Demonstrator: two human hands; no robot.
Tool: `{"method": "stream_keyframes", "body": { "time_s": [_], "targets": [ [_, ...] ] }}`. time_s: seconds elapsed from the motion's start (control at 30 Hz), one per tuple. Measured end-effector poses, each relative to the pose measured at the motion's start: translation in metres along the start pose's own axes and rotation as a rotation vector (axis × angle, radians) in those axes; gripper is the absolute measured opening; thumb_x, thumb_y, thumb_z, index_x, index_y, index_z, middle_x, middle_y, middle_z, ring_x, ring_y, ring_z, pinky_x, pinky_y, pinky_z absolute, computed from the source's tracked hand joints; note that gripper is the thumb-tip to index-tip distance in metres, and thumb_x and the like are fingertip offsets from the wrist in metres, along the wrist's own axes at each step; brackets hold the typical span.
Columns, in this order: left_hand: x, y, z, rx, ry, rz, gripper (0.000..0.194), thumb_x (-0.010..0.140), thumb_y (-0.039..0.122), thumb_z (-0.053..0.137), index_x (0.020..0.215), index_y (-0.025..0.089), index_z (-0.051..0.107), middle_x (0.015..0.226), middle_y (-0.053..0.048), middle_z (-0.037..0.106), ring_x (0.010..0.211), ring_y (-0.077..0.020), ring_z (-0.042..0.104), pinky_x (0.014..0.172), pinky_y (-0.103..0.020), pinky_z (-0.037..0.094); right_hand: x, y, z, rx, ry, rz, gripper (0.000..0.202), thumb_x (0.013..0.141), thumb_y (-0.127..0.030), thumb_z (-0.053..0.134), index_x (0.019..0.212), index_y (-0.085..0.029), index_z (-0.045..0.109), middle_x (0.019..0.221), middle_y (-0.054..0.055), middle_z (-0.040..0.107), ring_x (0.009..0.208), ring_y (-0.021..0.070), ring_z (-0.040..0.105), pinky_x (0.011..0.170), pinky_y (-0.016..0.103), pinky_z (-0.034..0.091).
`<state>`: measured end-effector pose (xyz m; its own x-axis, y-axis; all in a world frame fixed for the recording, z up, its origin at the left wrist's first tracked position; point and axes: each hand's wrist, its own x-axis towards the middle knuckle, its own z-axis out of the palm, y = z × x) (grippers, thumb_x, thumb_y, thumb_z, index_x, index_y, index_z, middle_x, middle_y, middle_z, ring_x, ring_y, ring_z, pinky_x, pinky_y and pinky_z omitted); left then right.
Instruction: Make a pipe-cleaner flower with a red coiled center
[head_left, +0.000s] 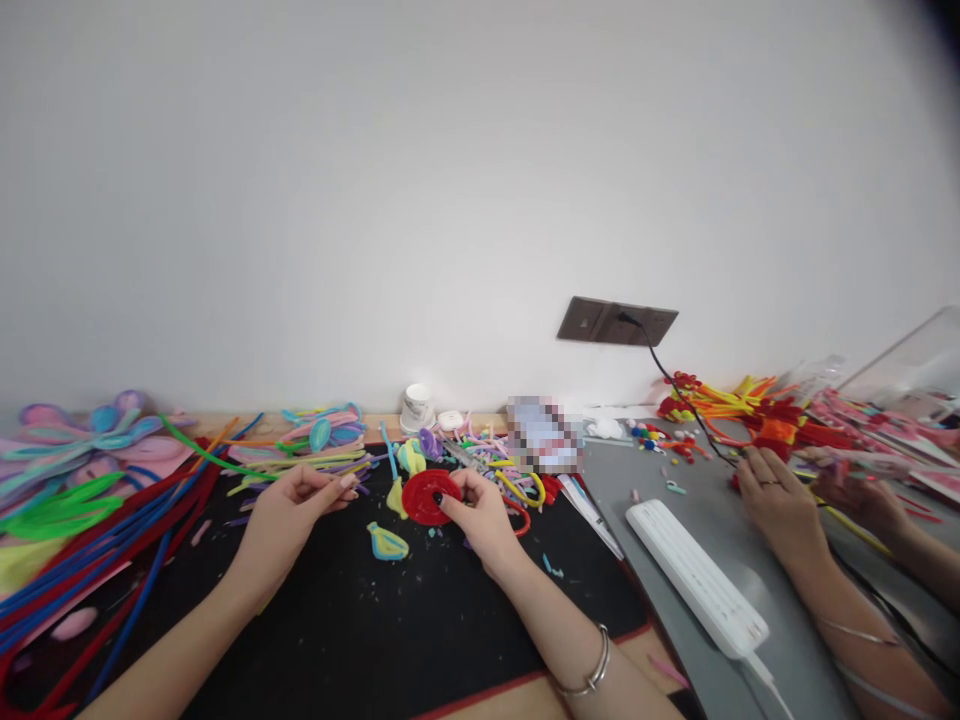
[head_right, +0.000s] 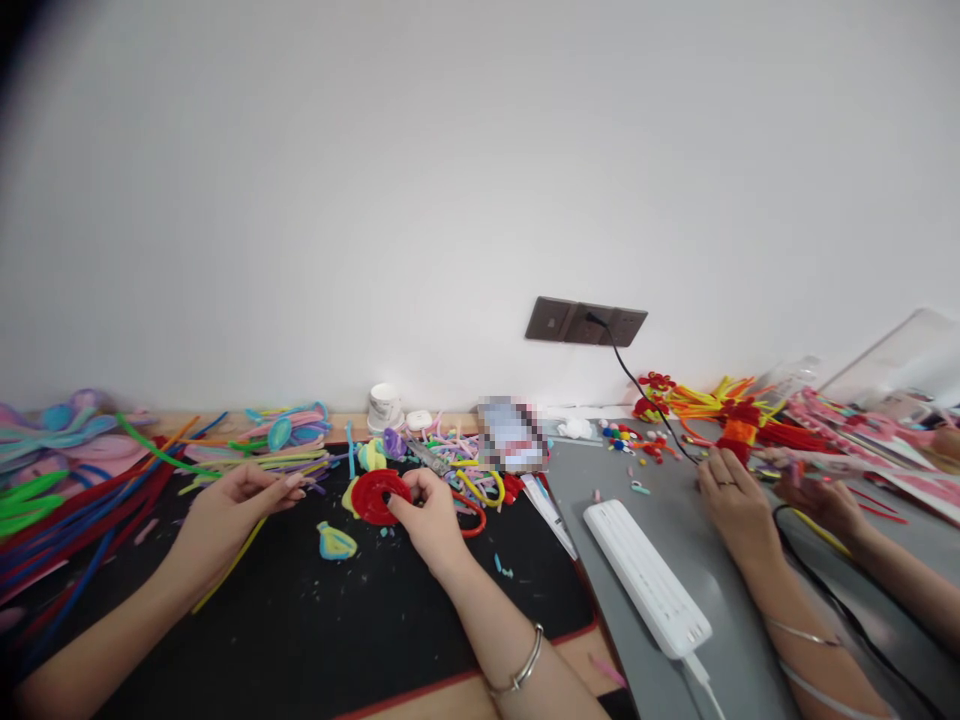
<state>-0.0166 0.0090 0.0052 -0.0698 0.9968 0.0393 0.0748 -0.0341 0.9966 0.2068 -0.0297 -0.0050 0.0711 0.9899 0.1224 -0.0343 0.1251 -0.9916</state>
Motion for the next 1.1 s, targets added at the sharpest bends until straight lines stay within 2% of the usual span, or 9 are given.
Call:
{"method": "stream_keyframes", "body": {
  "time_s": [0.1, 0.23, 0.3, 0.6, 0.87, 0.97, 1.03, 1.1],
  "targets": [
    [0.0, -0.001, 0.001, 0.027, 0.0, -0.004, 0.026, 0.066, 0.035, 0.069, 0.065, 0.022, 0.047, 0.064, -0.002, 0.066, 0.067, -0.023, 0.068, 0.069, -0.037, 0.056, -0.001, 0.0, 0.0, -0.013, -0.001, 0.003, 0.01, 0.068, -0.017, 0.062, 0.071, -0.018, 0.052, 0.071, -0.002, 0.055, 0.064, 0.012, 0.049, 0.062, 0.025, 0.039],
    [-0.001, 0.0, 0.002, -0.013, 0.0, 0.02, 0.041, 0.064, 0.033, 0.07, 0.064, 0.026, 0.03, 0.057, 0.003, 0.062, 0.06, -0.0218, 0.068, 0.062, -0.034, 0.055, -0.001, -0.001, -0.001, -0.026, 0.001, 0.012, 0.01, 0.068, -0.018, 0.062, 0.07, -0.018, 0.053, 0.068, -0.003, 0.054, 0.063, 0.0119, 0.049, 0.061, 0.024, 0.039],
    [-0.001, 0.001, 0.003, -0.035, -0.017, 0.054, 0.044, 0.064, 0.031, 0.071, 0.066, 0.027, 0.027, 0.054, 0.005, 0.06, 0.058, -0.021, 0.067, 0.06, -0.033, 0.053, -0.001, -0.002, -0.001, -0.022, 0.006, 0.012, 0.01, 0.068, -0.019, 0.063, 0.07, -0.018, 0.053, 0.068, -0.003, 0.054, 0.063, 0.0121, 0.049, 0.061, 0.024, 0.039],
    [-0.002, 0.003, 0.002, 0.032, -0.068, 0.14, 0.034, 0.065, 0.034, 0.068, 0.087, 0.026, 0.042, 0.046, 0.009, 0.056, 0.05, -0.0183, 0.06, 0.059, -0.031, 0.048, 0.0, -0.004, -0.001, -0.018, 0.014, 0.026, 0.013, 0.066, -0.022, 0.066, 0.068, -0.018, 0.054, 0.069, -0.002, 0.057, 0.064, 0.0133, 0.051, 0.062, 0.025, 0.041],
    [-0.007, 0.011, 0.003, 0.047, -0.076, 0.131, 0.036, 0.068, 0.041, 0.065, 0.092, 0.022, 0.045, 0.047, 0.01, 0.054, 0.049, -0.0169, 0.058, 0.058, -0.031, 0.048, 0.0, -0.004, -0.001, 0.045, 0.004, 0.035, 0.014, 0.066, -0.022, 0.067, 0.068, -0.018, 0.054, 0.07, -0.001, 0.059, 0.065, 0.0135, 0.053, 0.062, 0.025, 0.041],
    [-0.005, 0.008, 0.002, 0.017, -0.081, 0.099, 0.031, 0.069, 0.043, 0.065, 0.085, 0.022, 0.049, 0.057, 0.005, 0.061, 0.058, -0.0183, 0.062, 0.061, -0.032, 0.05, 0.0, -0.004, -0.001, 0.05, 0.012, 0.043, 0.014, 0.066, -0.023, 0.068, 0.068, -0.018, 0.055, 0.071, -0.001, 0.06, 0.065, 0.0139, 0.054, 0.062, 0.025, 0.041],
    [-0.002, 0.004, 0.001, 0.048, -0.086, 0.097, 0.027, 0.068, 0.042, 0.067, 0.072, 0.021, 0.052, 0.07, -0.001, 0.066, 0.068, -0.0195, 0.064, 0.067, -0.033, 0.051, 0.0, -0.003, -0.001, 0.044, 0.015, 0.046, 0.015, 0.065, -0.023, 0.068, 0.068, -0.018, 0.055, 0.071, -0.001, 0.06, 0.065, 0.0139, 0.054, 0.062, 0.025, 0.041],
    [0.0, 0.0, -0.001, 0.104, -0.097, 0.095, 0.027, 0.066, 0.04, 0.069, 0.061, 0.02, 0.051, 0.073, -0.003, 0.067, 0.072, -0.0197, 0.064, 0.071, -0.033, 0.051, 0.0, -0.003, -0.001, 0.039, 0.019, 0.041, 0.015, 0.065, -0.023, 0.069, 0.067, -0.018, 0.054, 0.071, -0.001, 0.06, 0.064, 0.0135, 0.053, 0.061, 0.025, 0.041]
  ]
}}
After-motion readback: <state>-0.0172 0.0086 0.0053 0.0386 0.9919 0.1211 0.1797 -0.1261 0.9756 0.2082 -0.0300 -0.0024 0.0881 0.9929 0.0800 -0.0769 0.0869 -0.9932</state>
